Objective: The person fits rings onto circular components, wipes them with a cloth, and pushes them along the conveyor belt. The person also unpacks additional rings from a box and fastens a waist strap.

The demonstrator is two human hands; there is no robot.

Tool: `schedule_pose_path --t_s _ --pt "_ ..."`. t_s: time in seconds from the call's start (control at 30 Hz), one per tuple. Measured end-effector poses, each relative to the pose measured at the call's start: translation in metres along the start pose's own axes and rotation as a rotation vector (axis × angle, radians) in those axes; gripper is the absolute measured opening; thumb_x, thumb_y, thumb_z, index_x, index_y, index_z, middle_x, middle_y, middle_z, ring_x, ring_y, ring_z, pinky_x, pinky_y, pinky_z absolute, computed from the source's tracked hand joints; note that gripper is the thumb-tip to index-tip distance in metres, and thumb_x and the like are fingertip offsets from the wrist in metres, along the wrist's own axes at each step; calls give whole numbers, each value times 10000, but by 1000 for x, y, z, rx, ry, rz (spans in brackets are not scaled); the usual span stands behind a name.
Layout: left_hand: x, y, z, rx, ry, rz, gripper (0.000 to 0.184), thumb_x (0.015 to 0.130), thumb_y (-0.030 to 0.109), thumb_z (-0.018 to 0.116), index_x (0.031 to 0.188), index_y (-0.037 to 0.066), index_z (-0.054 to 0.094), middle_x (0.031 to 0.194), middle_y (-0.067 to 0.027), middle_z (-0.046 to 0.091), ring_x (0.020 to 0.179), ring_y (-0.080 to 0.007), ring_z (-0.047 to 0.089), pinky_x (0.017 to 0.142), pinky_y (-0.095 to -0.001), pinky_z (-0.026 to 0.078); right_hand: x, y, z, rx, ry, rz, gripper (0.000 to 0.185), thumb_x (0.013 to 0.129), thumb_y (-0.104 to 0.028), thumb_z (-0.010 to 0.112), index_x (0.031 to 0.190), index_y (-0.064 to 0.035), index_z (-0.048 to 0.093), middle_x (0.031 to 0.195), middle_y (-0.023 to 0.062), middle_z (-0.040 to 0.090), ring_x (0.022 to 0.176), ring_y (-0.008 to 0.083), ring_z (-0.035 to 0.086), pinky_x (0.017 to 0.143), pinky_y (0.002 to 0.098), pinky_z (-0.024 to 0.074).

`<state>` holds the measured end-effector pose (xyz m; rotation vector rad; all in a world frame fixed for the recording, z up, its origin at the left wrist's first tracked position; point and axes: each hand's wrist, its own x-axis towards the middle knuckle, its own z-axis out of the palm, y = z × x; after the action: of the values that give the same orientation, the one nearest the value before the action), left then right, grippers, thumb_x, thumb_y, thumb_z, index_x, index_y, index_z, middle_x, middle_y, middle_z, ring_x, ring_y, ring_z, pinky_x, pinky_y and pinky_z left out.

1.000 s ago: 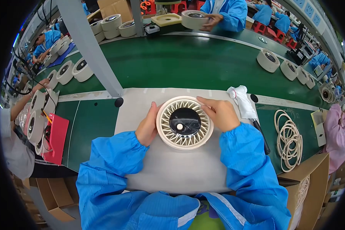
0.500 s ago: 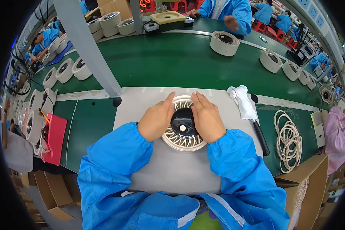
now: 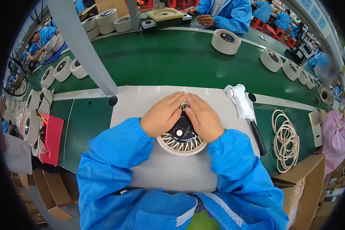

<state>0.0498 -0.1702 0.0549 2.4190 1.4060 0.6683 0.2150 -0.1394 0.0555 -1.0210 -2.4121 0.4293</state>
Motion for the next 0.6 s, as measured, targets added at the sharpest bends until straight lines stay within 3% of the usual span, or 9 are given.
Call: schedule_pose_path --t_s 0.07,0.17,0.23,0.3,0.4,0.43,0.5,0.53,0.6 --pt "-3 1 6 1 36 85 463 849 128 378 1245 -84 268 1300 -246 272 1240 -360 218 1018 -382 192 -1 2 -2 67 81 -72 447 861 -154 413 1271 -17 298 1301 186 315 1200 309 317 974 332 286" --pt "-8 15 8 -255 430 -127 492 861 135 360 1280 -69 199 1345 -229 193 1272 -352 136 1031 -370 149 8 18 3 268 212 -76 505 865 -197 431 1293 -9 242 1314 208 279 1231 315 260 985 322 262" --pt "-17 26 5 -230 460 -63 517 854 170 387 1283 -53 204 1348 -223 190 1273 -352 136 1028 -383 150 12 31 -2 362 290 -81 537 866 -218 441 1304 -5 214 1321 219 260 1247 318 231 990 317 250" --pt "-29 32 -5 -177 530 51 568 840 241 440 1291 -19 212 1355 -210 184 1273 -353 135 1022 -411 153 12 54 -23 910 494 158 461 867 -250 451 1262 -38 340 1263 211 355 1190 322 325 960 320 286" --pt "-53 37 0 -161 593 177 621 827 312 492 1299 15 220 1361 -198 178 1274 -353 134 1016 -438 156 -26 139 -85 -23 530 310 382 833 -360 483 1112 -104 531 1199 165 443 1131 296 390 917 374 329" --pt "-65 39 11 23 401 304 668 748 344 576 1274 56 281 1353 -185 210 1261 -354 172 997 -455 193 -47 163 -104 -389 556 404 356 808 -381 516 1036 -119 590 1151 164 482 1082 303 435 880 390 365" --pt "-64 29 20 196 210 460 716 670 376 659 1248 97 343 1344 -171 243 1249 -355 210 977 -472 231 -87 172 -132 -646 367 1005 369 752 -402 582 992 -123 604 1120 155 498 1013 301 482 821 405 407" --pt "-61 20 23 292 183 458 719 623 372 679 1220 111 375 1336 -164 263 1238 -354 232 964 -474 251 -99 173 -137 -658 377 1022 369 752 -402 582 992 -123 604 1120 155 498 1013 301 482 821 405 407" --pt "-49 2 27 502 139 442 728 529 363 719 1163 139 440 1319 -148 302 1216 -350 276 938 -479 290 -112 180 -140 -625 97 1322 408 708 -416 626 972 -105 606 1092 144 509 958 277 516 813 396 418"
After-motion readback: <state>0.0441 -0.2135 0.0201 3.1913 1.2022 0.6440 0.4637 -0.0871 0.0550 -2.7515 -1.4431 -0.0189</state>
